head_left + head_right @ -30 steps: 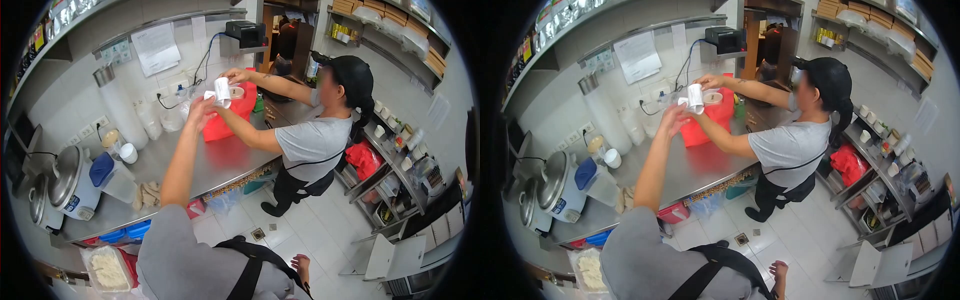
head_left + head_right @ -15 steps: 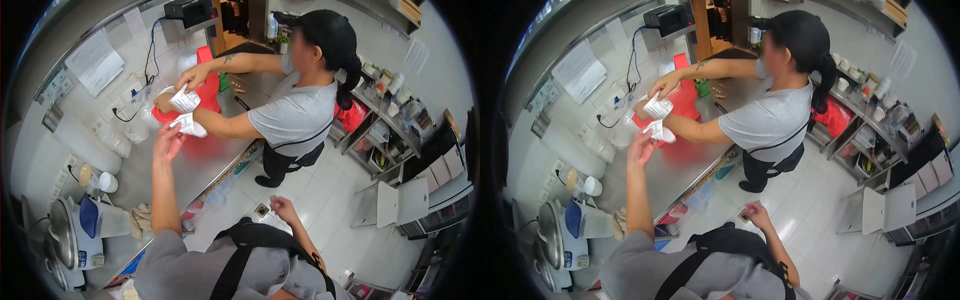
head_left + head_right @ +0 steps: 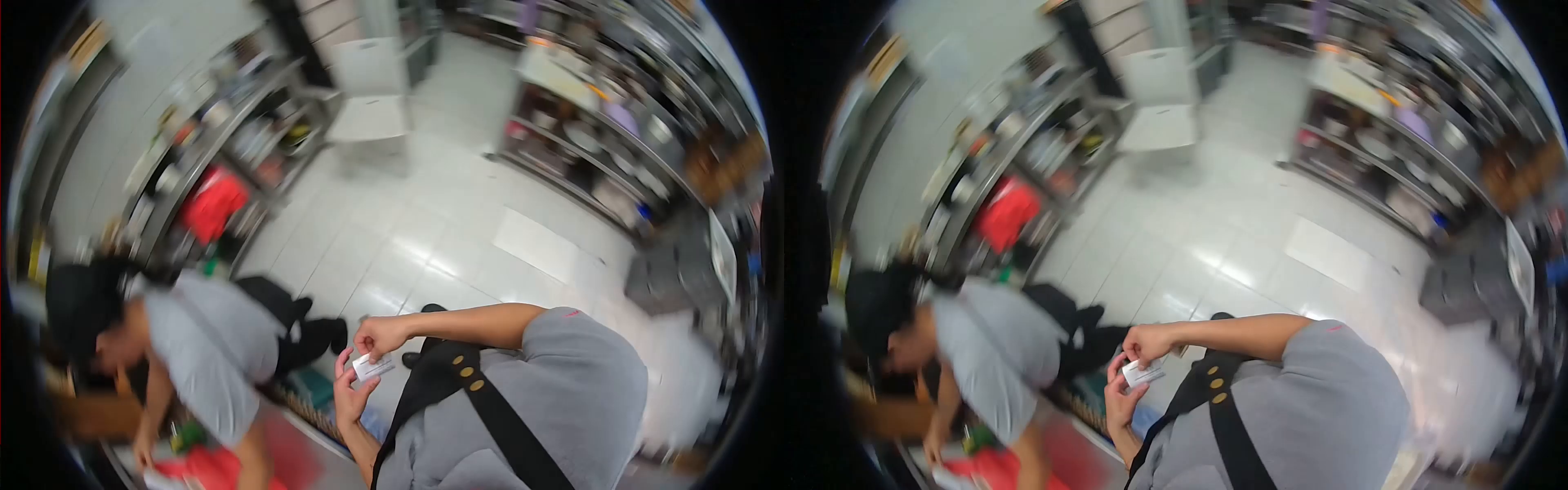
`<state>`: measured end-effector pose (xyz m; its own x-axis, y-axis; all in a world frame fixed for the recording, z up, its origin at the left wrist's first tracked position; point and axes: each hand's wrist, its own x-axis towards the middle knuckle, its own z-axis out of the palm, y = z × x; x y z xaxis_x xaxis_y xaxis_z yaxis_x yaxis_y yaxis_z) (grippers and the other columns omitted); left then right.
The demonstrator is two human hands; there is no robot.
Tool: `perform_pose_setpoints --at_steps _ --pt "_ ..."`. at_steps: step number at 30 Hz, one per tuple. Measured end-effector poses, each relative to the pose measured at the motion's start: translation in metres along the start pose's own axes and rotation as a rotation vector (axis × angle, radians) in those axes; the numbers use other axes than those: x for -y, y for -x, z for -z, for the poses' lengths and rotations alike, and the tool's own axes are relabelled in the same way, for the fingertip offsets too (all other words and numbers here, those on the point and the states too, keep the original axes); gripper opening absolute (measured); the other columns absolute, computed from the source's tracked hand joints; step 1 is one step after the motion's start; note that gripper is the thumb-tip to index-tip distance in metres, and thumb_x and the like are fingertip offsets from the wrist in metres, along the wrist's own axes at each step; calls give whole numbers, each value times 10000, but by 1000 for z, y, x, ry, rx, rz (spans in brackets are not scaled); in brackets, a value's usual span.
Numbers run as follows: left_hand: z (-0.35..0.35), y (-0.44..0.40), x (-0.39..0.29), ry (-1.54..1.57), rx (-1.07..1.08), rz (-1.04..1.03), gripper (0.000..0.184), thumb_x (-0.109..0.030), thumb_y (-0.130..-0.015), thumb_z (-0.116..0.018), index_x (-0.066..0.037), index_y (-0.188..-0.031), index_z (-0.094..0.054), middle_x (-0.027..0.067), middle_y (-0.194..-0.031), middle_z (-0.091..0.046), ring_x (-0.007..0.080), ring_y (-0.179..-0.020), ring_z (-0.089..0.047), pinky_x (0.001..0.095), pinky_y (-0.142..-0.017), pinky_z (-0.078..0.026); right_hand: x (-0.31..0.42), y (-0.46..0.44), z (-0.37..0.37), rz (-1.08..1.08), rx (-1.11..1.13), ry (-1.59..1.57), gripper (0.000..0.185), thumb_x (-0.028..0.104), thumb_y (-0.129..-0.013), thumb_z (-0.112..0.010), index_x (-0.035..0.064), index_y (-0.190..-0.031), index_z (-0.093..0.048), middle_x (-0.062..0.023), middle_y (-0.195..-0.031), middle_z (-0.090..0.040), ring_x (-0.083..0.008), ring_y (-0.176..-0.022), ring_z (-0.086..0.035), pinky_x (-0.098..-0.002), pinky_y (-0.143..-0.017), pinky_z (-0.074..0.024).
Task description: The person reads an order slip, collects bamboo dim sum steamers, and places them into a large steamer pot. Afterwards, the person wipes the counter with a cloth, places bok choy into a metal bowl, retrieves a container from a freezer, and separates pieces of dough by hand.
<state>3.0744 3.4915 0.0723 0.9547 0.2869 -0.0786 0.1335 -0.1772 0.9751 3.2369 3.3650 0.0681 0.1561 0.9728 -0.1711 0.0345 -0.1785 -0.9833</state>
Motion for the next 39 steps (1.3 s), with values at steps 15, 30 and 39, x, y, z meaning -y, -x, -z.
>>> perform_pose_setpoints --at_steps 15,30,39 --pt "-322 -212 -165 110 489 -263 145 -145 -852 -628 -10 -855 -574 26 -758 -586 103 -702 -541 248 -632 -428 -46 328 152 309 -1414 -539 63 -25 -774 -638 4 -786 -582 -80 -726 -603 -147 -559 -613 -242 -466 -494" --pt "-685 -223 -219 466 1054 307 283 -155 -899 -518 8 -1128 -546 146 -1029 -630 243 -918 -618 381 -789 -493 -74 558 235 647 -1965 -736 255 10 -834 -607 4 -1060 -490 -121 -996 -596 -211 -797 -631 -311 -631 -515" --pt "-886 -371 -321 446 1325 -7 325 -113 -925 -480 -37 -1241 -464 162 -1010 -640 267 -746 -672 340 -554 -570 -194 678 263 57 -2089 -757 372 29 -818 -579 59 -1175 -478 -115 -869 -631 -206 -699 -643 -296 -550 -521"
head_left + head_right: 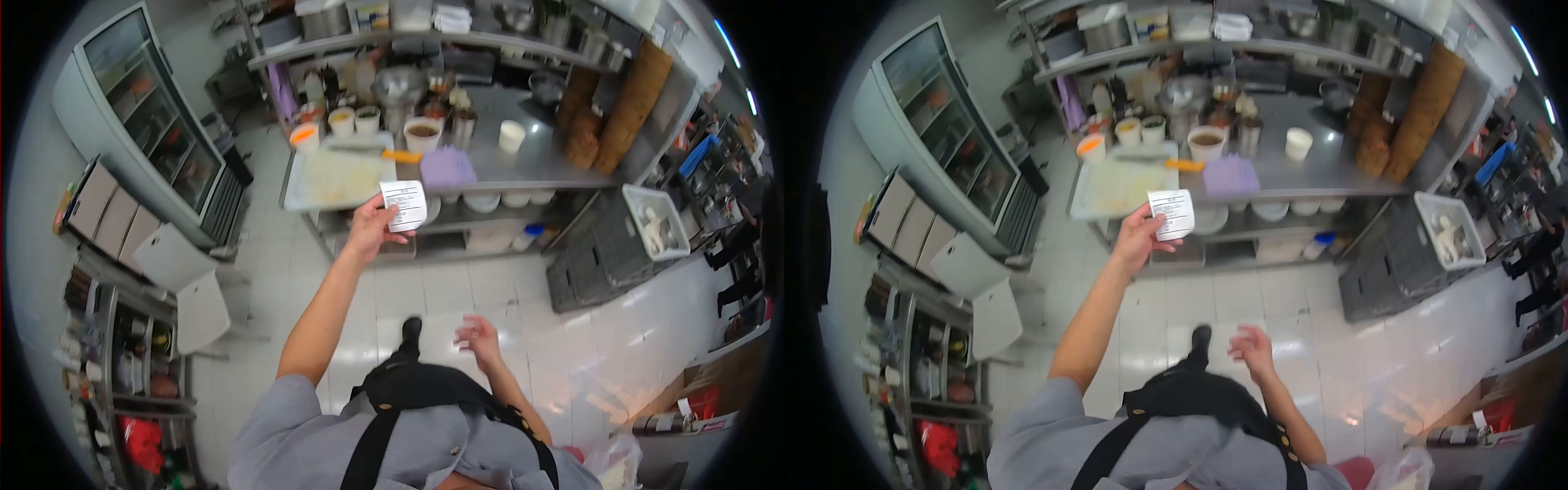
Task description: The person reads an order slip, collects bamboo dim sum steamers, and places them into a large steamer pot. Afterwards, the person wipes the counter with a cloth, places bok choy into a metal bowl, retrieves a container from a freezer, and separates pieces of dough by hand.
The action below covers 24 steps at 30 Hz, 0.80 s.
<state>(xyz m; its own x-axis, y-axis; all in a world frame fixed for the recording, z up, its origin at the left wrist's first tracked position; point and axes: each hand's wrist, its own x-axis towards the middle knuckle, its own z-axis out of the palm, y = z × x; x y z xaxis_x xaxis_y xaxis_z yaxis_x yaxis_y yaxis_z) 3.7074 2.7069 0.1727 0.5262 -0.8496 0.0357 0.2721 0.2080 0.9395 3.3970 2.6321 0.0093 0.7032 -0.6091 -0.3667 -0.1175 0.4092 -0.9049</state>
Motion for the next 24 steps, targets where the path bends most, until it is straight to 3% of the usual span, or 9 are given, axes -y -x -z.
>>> perform_pose_setpoints --at_steps 2,6,11,12,16,18,19,22,24 --pt "19 -79 -36 -97 -4 -68 321 -81 -908 -490 -63 -1228 -490 104 -984 -650 207 -721 -669 290 -483 -549 -4 -34 14 -57 -57 104 360 5 -799 -565 51 -1150 -502 -127 -855 -638 -207 -680 -644 -304 -537 -516" --pt "46 -254 -144 -347 -30 -366 260 -121 -900 -536 -97 -1159 -558 24 -959 -642 116 -802 -613 275 -559 -533 19 -88 32 -155 -43 181 330 9 -787 -593 19 -1112 -536 -126 -871 -649 -209 -710 -654 -292 -566 -513" --pt "7 -382 -298 -21 170 -654 190 -122 -888 -560 -65 -1068 -581 49 -1003 -630 179 -880 -603 370 -651 -535 41 -135 66 -106 -285 63 285 12 -769 -621 8 -1050 -572 -122 -841 -648 -216 -688 -655 -297 -538 -516" --pt "6 -405 -310 50 164 -649 171 -113 -887 -558 -59 -1047 -586 58 -983 -631 188 -862 -607 379 -651 -535 38 -142 72 -115 -326 60 279 -2 -768 -612 11 -1044 -572 -122 -836 -655 -226 -686 -662 -310 -538 -522" --pt "6 -467 -317 -276 -469 -394 203 -108 -787 -628 -45 -977 -597 81 -880 -618 220 -761 -604 365 -582 -505 43 -175 106 -166 -368 24 275 -1 -757 -633 -1 -1025 -569 -115 -793 -637 -205 -620 -642 -316 -507 -530" --pt "29 -495 -314 -304 -497 -510 210 -145 -745 -649 -53 -930 -608 81 -892 -611 232 -798 -590 397 -619 -486 46 -200 131 -182 -377 -22 261 1 -755 -638 -1 -1007 -571 -109 -768 -635 -202 -612 -638 -318 -502 -529" --pt "36 -498 -312 -384 -487 -637 248 -225 -779 -641 -12 -906 -640 97 -810 -628 233 -663 -610 364 -488 -514 41 -214 148 -122 -360 -117 247 25 -749 -651 3 -985 -581 -96 -737 -633 -193 -608 -635 -296 -489 -513" --pt "32 -504 -322 -228 -491 -643 351 -280 -797 -659 -88 -1084 -590 79 -1071 -589 213 -968 -567 378 -663 -505 91 -252 186 -61 -328 59 231 12 -768 -618 -18 -996 -593 -96 -774 -643 -183 -656 -632 -308 -555 -510" --pt "29 -509 -329 -219 -594 -669 308 -255 -771 -696 -73 -1009 -625 68 -992 -627 191 -838 -605 336 -577 -493 134 -286 214 12 -337 84 231 9 -796 -568 20 -1025 -597 -74 -803 -636 -163 -650 -626 -289 -540 -498"
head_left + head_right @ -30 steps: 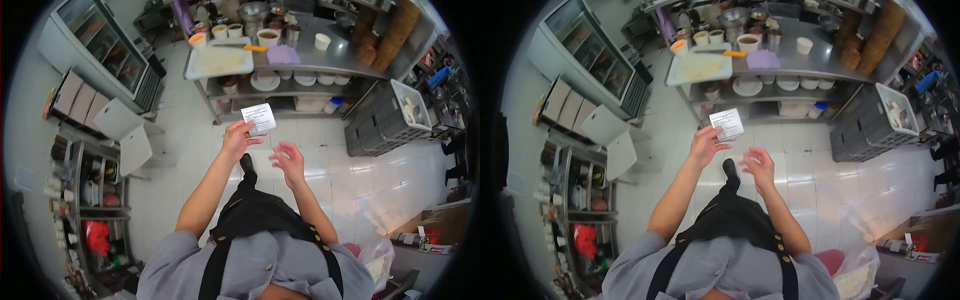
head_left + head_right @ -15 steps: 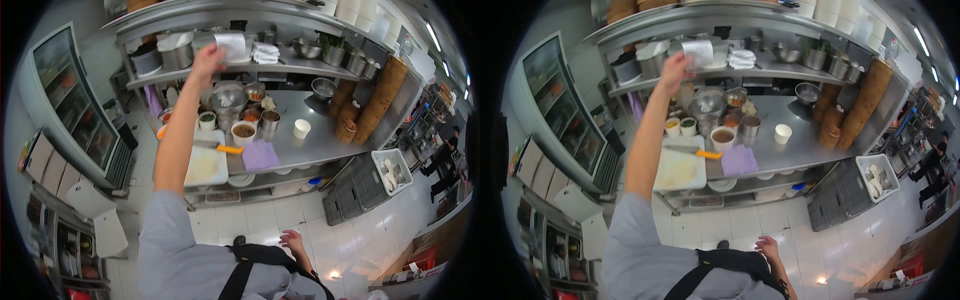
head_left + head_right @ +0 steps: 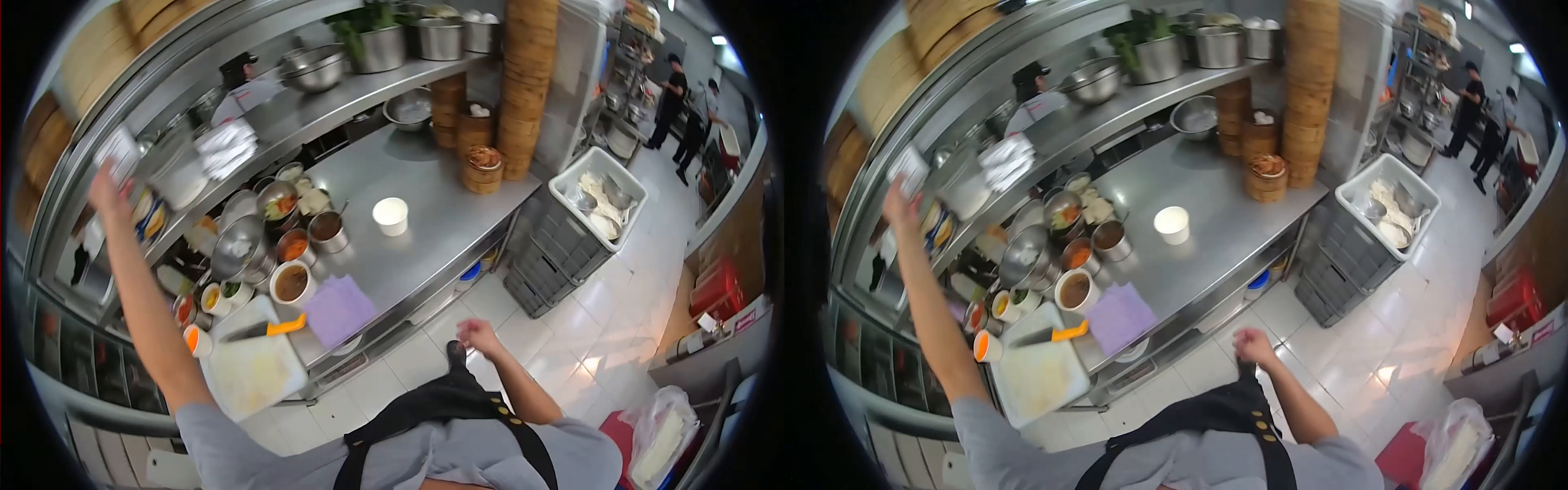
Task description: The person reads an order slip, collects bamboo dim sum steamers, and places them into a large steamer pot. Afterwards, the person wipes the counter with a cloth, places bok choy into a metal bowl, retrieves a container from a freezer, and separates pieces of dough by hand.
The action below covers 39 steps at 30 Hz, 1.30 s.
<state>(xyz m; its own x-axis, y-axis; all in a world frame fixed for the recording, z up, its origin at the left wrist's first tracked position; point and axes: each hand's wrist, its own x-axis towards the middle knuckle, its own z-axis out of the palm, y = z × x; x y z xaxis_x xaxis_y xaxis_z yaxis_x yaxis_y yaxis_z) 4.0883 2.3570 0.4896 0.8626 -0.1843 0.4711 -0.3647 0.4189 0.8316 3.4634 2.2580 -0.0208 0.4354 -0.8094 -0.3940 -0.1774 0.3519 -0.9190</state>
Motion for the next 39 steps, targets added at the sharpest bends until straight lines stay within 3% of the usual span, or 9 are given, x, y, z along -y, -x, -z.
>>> perform_pose_setpoints --at_steps 6,8,12,14,20,22,28,32,39 --pt "6 -36 21 -238 -259 -248 351 -330 -757 -739 -24 -877 -615 68 -837 -649 179 -687 -613 312 -537 -490 113 -135 95 324 -117 49 231 46 -766 -606 26 -996 -608 -45 -751 -640 -131 -655 -607 -270 -561 -482" --pt "-20 -11 9 -962 -677 -643 397 -380 -774 -703 -8 -880 -612 101 -837 -652 230 -713 -617 353 -626 -493 181 -180 146 612 -347 366 195 44 -758 -609 22 -951 -623 -50 -751 -648 -136 -682 -593 -269 -630 -484" --pt "-33 5 12 -1211 -986 -1052 399 -389 -796 -664 -6 -903 -632 125 -881 -663 278 -803 -616 377 -725 -471 376 -189 213 1032 -701 365 352 96 -754 -669 60 -1091 -576 -77 -976 -629 -179 -854 -613 -310 -764 -503" --pt "-31 -4 20 -1077 -683 -1008 349 -353 -816 -643 -35 -961 -658 129 -935 -660 275 -881 -606 376 -748 -457 442 -192 241 1131 -642 298 370 111 -768 -689 45 -1113 -575 -69 -987 -632 -148 -855 -611 -285 -762 -497" --pt "-81 79 11 -1086 -542 -1284 279 -231 -854 -620 -55 -1069 -645 164 -1044 -626 267 -932 -604 363 -814 -458 487 -175 249 1069 -651 334 335 76 -796 -672 20 -1113 -581 -68 -1013 -613 -123 -867 -590 -253 -766 -489" --pt "-139 169 24 -679 -354 -1000 251 -144 -878 -585 -16 -1092 -616 140 -1072 -619 226 -943 -594 329 -827 -455 487 -169 256 1032 -717 370 346 80 -793 -672 16 -1118 -576 -75 -1032 -607 -130 -875 -590 -258 -766 -490" --pt "-269 325 114 -239 1157 -134 250 -137 -780 -636 10 -982 -637 117 -933 -655 213 -886 -610 306 -783 -470 522 -147 300 973 -856 359 576 188 -754 -743 78 -1256 -484 -141 -1184 -538 -166 -969 -562 -291 -789 -479" --pt "-405 353 140 144 1289 -6 443 -309 -908 -549 -3 -1226 -506 97 -1201 -548 164 -1096 -507 294 -893 -410 539 -157 331 883 -808 342 821 260 -706 -788 120 -1375 -334 -238 -1306 -422 -283 -1162 -475 -366 -907 -442" --pt "-707 358 90 369 991 -261 629 -495 -902 -499 -9 -1287 -396 68 -1202 -491 157 -1076 -463 302 -922 -369 609 -200 366 1080 -778 464 980 349 -664 -810 98 -1417 -237 -272 -1347 -360 -327 -1228 -413 -406 -960 -405"
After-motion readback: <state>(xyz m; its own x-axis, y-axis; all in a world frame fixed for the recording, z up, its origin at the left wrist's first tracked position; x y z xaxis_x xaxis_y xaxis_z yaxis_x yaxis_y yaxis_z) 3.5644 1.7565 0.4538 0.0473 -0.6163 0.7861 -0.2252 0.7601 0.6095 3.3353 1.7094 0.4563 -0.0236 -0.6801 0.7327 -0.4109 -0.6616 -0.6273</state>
